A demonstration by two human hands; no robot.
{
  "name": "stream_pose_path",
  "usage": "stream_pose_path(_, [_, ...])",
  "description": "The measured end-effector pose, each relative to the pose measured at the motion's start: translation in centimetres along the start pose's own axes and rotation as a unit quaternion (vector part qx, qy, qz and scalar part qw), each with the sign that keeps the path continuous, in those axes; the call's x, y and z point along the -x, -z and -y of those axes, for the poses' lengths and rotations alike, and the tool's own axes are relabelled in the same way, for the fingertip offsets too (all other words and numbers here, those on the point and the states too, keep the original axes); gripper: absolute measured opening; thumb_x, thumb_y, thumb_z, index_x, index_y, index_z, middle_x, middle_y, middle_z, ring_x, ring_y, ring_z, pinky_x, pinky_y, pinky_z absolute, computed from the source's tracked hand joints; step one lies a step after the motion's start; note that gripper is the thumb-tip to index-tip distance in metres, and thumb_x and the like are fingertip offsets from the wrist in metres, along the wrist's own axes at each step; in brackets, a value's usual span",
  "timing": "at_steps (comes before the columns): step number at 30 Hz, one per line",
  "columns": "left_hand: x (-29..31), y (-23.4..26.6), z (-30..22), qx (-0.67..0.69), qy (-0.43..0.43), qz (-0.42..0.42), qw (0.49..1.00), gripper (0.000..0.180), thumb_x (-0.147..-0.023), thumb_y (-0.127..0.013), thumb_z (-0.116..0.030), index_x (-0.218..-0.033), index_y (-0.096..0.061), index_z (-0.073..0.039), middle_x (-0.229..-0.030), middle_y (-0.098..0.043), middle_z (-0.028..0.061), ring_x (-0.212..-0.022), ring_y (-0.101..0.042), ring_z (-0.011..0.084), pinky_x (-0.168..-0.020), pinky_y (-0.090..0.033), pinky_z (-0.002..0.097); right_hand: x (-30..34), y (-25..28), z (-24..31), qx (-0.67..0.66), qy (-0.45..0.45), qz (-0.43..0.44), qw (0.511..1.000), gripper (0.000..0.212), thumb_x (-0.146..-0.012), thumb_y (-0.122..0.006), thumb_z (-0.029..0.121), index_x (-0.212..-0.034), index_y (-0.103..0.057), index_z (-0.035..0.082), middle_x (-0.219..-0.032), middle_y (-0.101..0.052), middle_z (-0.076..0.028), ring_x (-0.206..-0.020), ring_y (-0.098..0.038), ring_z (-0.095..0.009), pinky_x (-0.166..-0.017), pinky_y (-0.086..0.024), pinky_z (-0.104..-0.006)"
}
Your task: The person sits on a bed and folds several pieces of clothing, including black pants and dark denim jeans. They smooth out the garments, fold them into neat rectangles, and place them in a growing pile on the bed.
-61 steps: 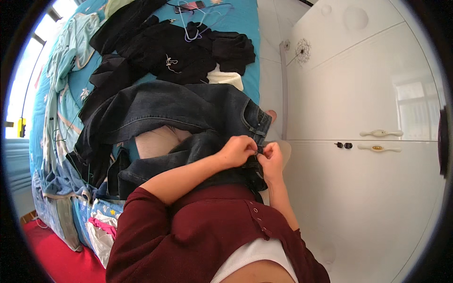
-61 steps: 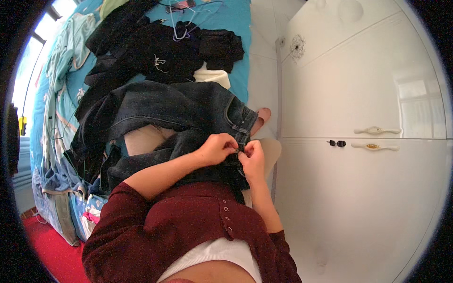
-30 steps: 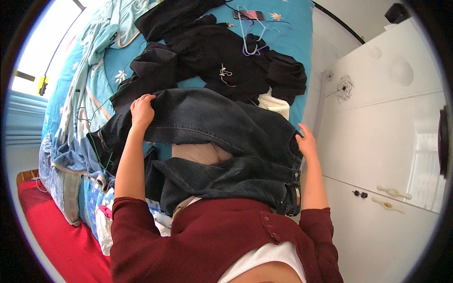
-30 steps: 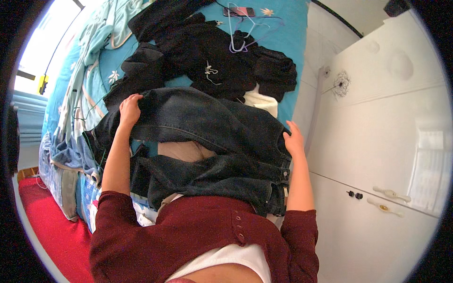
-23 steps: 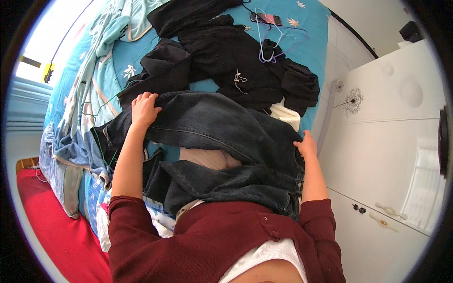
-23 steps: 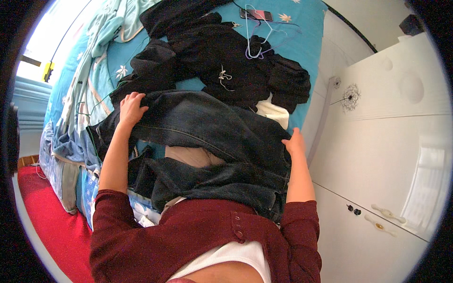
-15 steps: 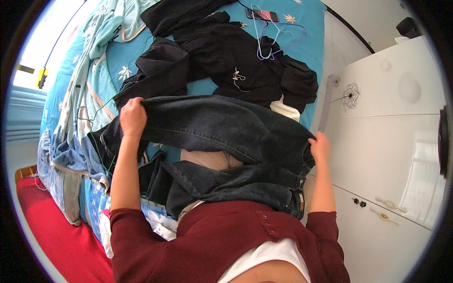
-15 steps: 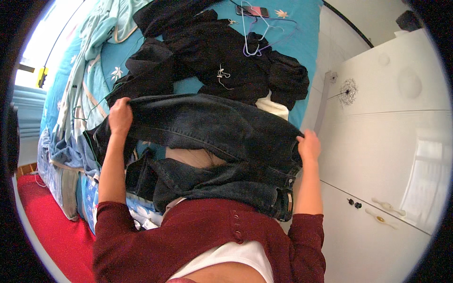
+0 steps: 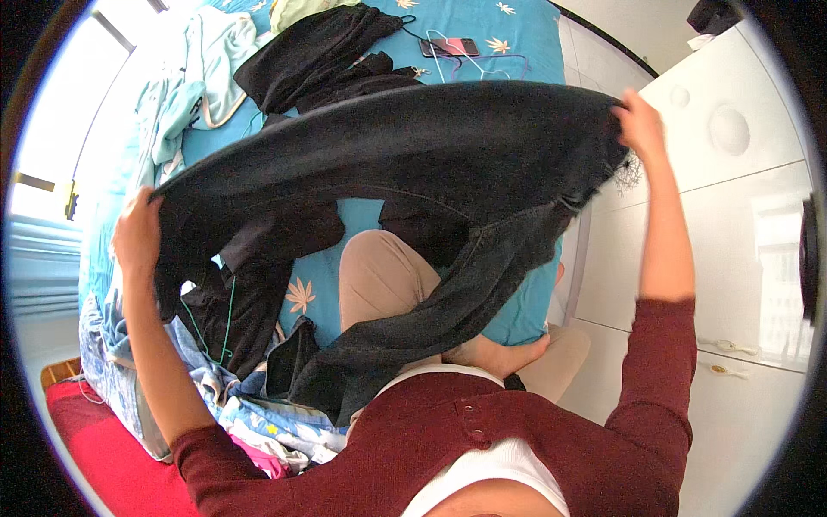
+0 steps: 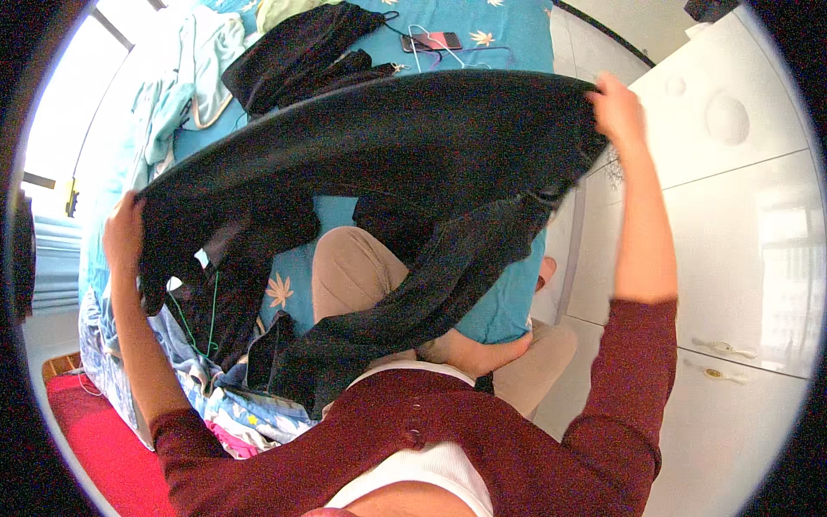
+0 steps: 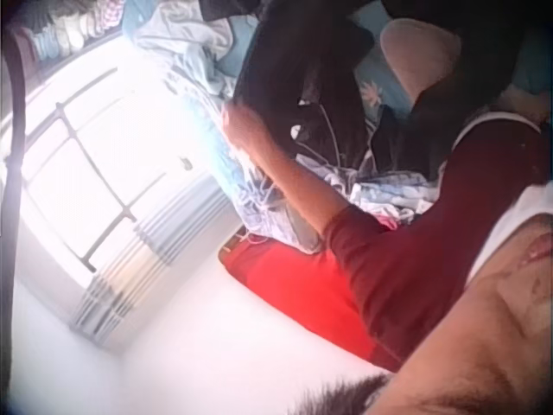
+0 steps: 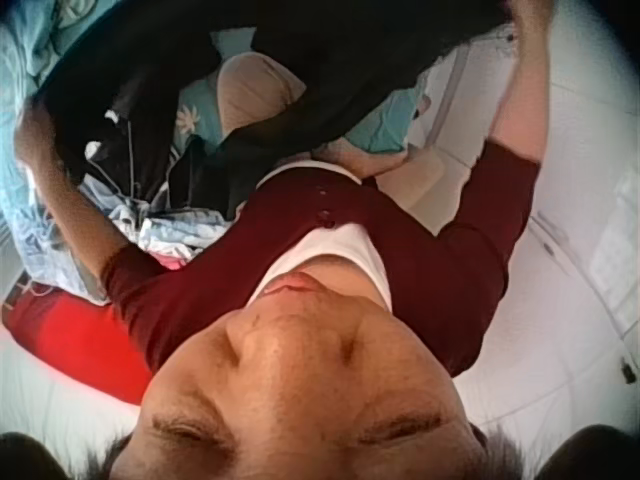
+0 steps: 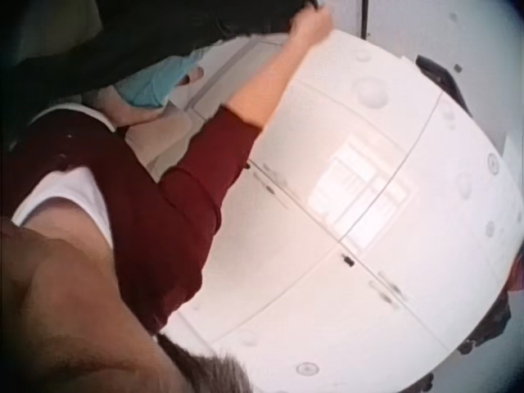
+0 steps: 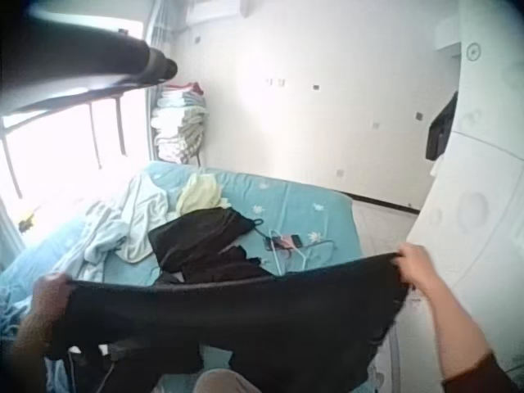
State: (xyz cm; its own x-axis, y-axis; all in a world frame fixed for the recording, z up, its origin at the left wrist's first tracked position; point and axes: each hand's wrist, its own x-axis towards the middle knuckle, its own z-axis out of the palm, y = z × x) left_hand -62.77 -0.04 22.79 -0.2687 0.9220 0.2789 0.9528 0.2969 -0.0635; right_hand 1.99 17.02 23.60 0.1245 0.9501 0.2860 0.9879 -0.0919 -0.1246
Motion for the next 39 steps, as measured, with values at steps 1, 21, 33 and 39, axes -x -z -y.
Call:
stream_pose_path(1, [-1.8,-1.9,-0.5,-0.014,-0.023,0.016,1.000,0.027,-0.084,-0.055,-0.010,-0.111,-0.052,-0.010,-0.102,-0.060,0.0142,-0.091,-0.058,0.0358,-0.075,-0.047,0.0424,-1.8,-3.8,-1.2,0.111,0.068,-0.033,0.991,0.012,-0.083,-0.058,0.016,-0.086,-0.052,0.006,-0.081,-0.063,-0.017,-0.078,-0.062,-0.034,-0.066,-0.046,-0.0455])
stream_pose_path(21, [11.4,-16.4,6.3,0.133,0.143,0.107,0.975,0.041,-0.077,-0.063,-0.018,-0.114,-0.053,-0.006,-0.106,-0.057,0.0165,-0.101,-0.055,0.0345,-0.085,-0.044,0.0425,18.8,-13.7,15.1,-0.201,0.284,0.073,0.935,0.040,-0.072,-0.070,0.027,-0.107,-0.062,0.010,-0.117,-0.058,-0.008,-0.116,-0.046,-0.029,-0.101,-0.031,-0.0462])
stream_pose_path(33, [9.2,-6.0,8.2,-0.038,-0.032,-0.316,0.947,0.014,-0.065,-0.056,0.002,-0.069,-0.044,-0.006,-0.082,-0.050,0.0107,-0.081,-0.050,0.0300,-0.073,-0.038,0.0404,16.0,-13.8,14.9,-0.185,0.221,-0.031,0.957,0.014,-0.064,-0.053,0.001,-0.075,-0.052,0.010,-0.079,-0.056,-0.006,-0.085,-0.052,-0.029,-0.074,-0.039,-0.0398])
stream_pose_path(39, [21.4,-14.6,13.2,-0.073,-0.111,0.049,0.990,0.010,-0.068,-0.052,-0.007,-0.078,-0.051,-0.007,-0.094,-0.051,0.0116,-0.098,-0.047,0.0290,-0.088,-0.036,0.0413,19.8,-13.8,9.5,-0.064,0.394,0.085,0.913,0.014,-0.067,-0.054,0.000,-0.077,-0.053,0.011,-0.078,-0.051,-0.005,-0.089,-0.049,-0.026,-0.086,-0.036,-0.0419])
